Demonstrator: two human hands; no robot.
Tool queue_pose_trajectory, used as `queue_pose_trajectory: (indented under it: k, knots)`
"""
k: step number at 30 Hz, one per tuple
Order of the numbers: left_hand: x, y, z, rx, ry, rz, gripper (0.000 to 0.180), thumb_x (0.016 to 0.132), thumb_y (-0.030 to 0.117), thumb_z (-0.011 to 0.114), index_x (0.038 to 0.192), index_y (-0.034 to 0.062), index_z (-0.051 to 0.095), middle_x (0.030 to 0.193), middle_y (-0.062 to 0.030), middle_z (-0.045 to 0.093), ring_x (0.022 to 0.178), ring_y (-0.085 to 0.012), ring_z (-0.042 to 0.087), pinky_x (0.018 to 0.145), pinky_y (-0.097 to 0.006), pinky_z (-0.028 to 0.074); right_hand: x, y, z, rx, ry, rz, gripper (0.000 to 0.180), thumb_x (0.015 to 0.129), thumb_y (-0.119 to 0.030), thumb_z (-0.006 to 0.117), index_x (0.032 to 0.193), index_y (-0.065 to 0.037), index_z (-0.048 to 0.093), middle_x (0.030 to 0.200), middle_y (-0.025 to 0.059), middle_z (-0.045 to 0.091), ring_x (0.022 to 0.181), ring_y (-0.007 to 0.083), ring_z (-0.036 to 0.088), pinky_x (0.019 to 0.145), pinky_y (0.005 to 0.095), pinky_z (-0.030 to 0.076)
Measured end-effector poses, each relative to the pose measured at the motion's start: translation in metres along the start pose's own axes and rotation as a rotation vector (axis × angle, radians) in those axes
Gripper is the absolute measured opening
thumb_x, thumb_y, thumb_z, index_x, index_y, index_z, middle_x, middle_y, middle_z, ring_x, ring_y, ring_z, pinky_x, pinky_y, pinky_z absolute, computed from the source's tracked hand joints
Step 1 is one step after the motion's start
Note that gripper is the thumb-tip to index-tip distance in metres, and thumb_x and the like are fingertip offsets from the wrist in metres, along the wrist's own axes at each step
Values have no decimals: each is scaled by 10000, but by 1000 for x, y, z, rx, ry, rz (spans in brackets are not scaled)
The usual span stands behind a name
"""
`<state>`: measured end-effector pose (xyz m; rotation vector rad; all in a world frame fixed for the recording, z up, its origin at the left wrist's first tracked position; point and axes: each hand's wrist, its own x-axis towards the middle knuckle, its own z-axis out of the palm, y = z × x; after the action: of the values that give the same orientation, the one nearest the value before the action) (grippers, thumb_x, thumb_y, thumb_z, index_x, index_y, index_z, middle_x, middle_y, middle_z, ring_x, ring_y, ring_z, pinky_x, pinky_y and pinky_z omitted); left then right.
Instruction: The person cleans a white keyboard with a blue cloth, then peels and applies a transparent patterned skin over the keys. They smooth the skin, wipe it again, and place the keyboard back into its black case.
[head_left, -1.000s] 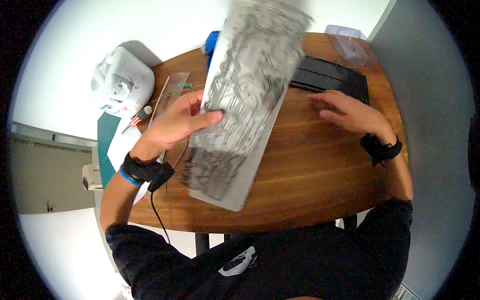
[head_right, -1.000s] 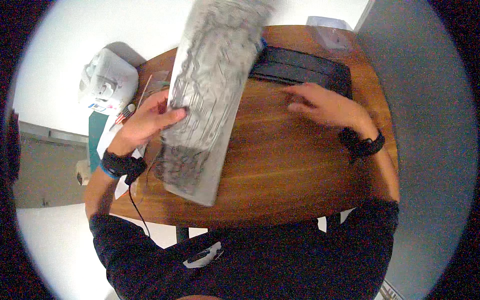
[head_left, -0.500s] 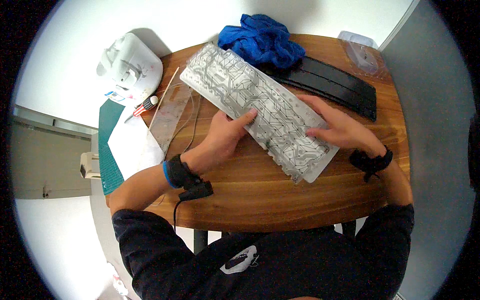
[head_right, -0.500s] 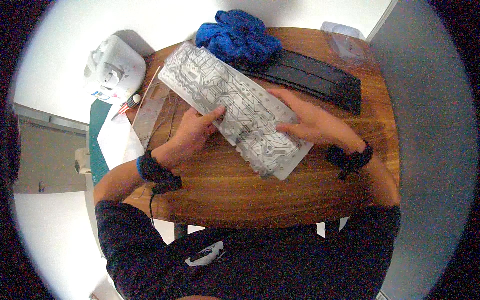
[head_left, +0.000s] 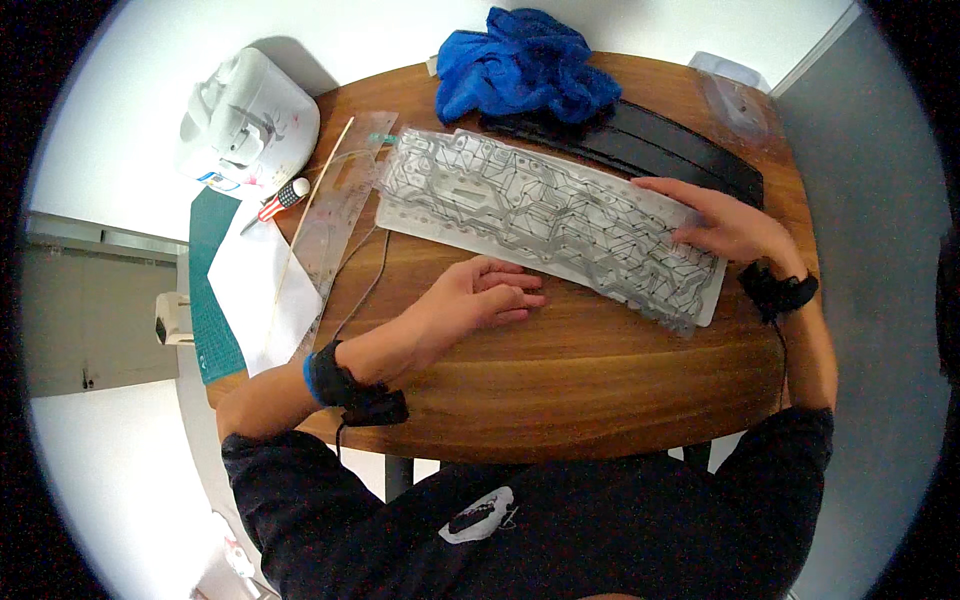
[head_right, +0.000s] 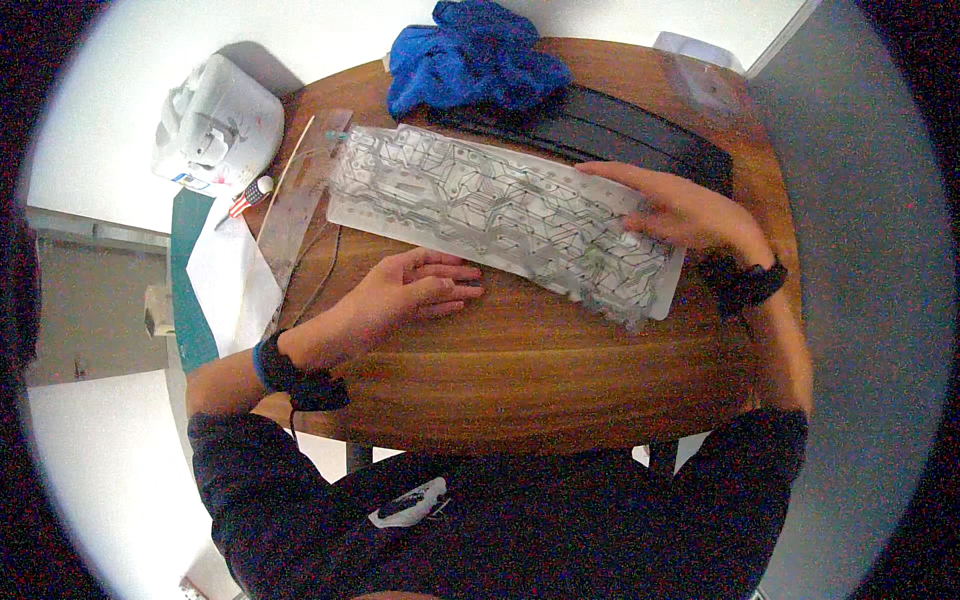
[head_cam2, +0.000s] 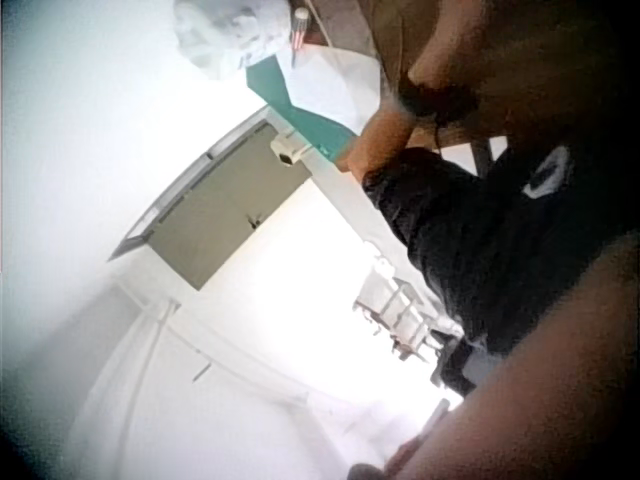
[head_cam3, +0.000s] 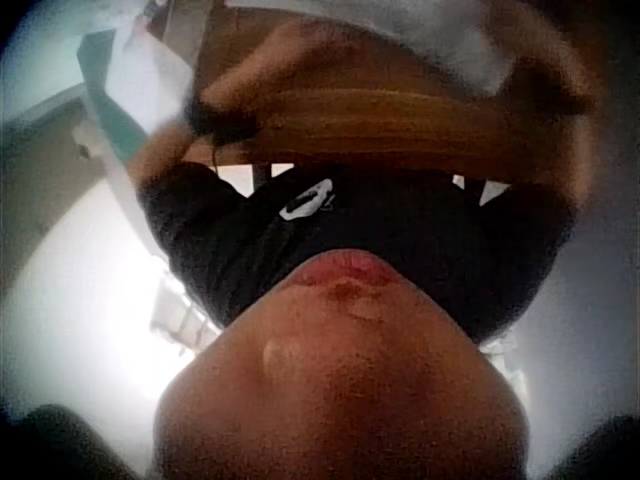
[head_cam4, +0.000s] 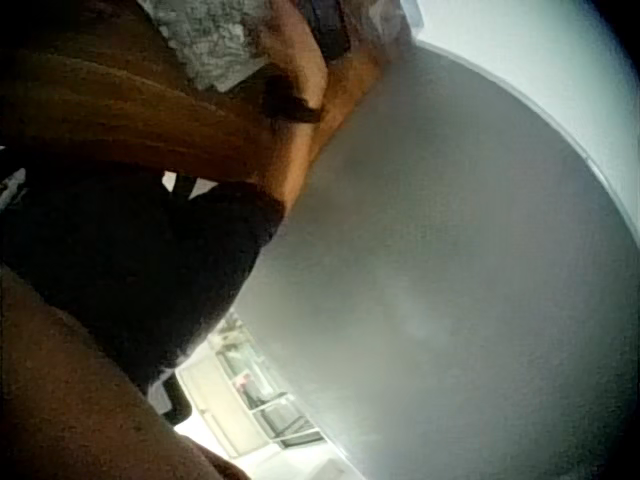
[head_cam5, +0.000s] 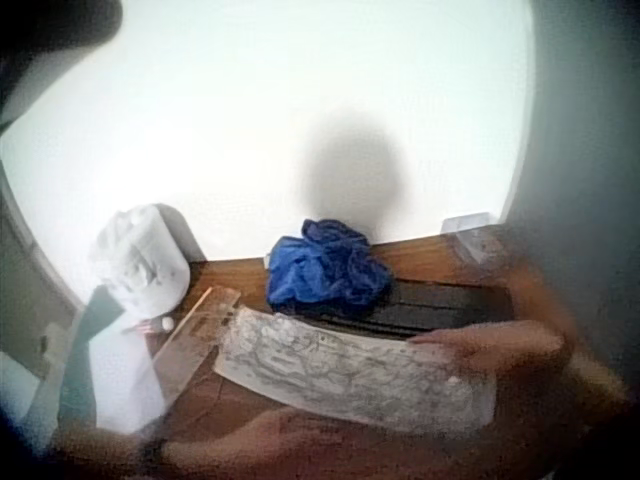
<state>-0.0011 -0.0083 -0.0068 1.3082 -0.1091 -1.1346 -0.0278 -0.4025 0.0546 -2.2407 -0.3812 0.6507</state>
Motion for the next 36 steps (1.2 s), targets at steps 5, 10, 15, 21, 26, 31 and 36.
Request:
queue_pose_trajectory:
  k: [5,10,15,21,26,31,36]
  knots:
    - [-1,2,-27,214,-7,294,470,1084,61,653,1506,-16,461,1462,-169,658,1366,-249,660,1076,-355,582,6,1,-15,-102,5,29,859,954,68,687,1715,-193,386,1670,170,520,1504,329,532,1253,430,423]
    - [-17,62,-65,1037,174,604,511,1015,107,765,1471,65,540,1459,-173,656,1355,-352,662,1103,-412,561,18,5,-23,-356,31,-42,800,926,69,717,1654,-168,484,1549,155,576,1415,345,573,1200,451,461]
    - [-26,84,-86,1554,285,632,805,902,177,877,1599,143,476,1643,-242,478,1461,-465,535,1177,-487,502,15,18,-20,-687,225,-160,716,895,28,773,1560,-137,564,1452,181,573,1379,398,557,1196,475,466]
    - [-19,68,-101,1515,240,466,953,847,180,911,1662,167,418,1723,-204,402,1526,-443,472,1215,-481,458,-23,4,10,-450,217,-38,992,749,-113,953,1625,-174,492,1576,189,490,1483,417,460,1241,498,428]
    - [-13,68,-103,1400,298,463,981,728,83,944,1603,124,503,1635,-165,518,1495,-425,509,1252,-469,431,-28,-6,25,-558,149,-48,1208,617,-118,1016,1675,-200,439,1677,207,387,1543,453,382,1280,514,382]
    - [-17,73,-93,1499,315,524,867,773,115,934,1546,87,543,1559,-175,544,1418,-414,559,1170,-452,498,-30,-3,20,-560,166,-89,1121,641,-74,992,1639,-213,501,1647,203,428,1518,446,422,1262,504,412]
    - [-30,75,-86,1487,350,517,772,794,94,914,1497,97,593,1539,-172,564,1420,-418,562,1179,-461,497,-31,1,5,-437,112,-32,1032,650,-56,982,1589,-186,572,1617,180,472,1507,416,452,1250,481,429]
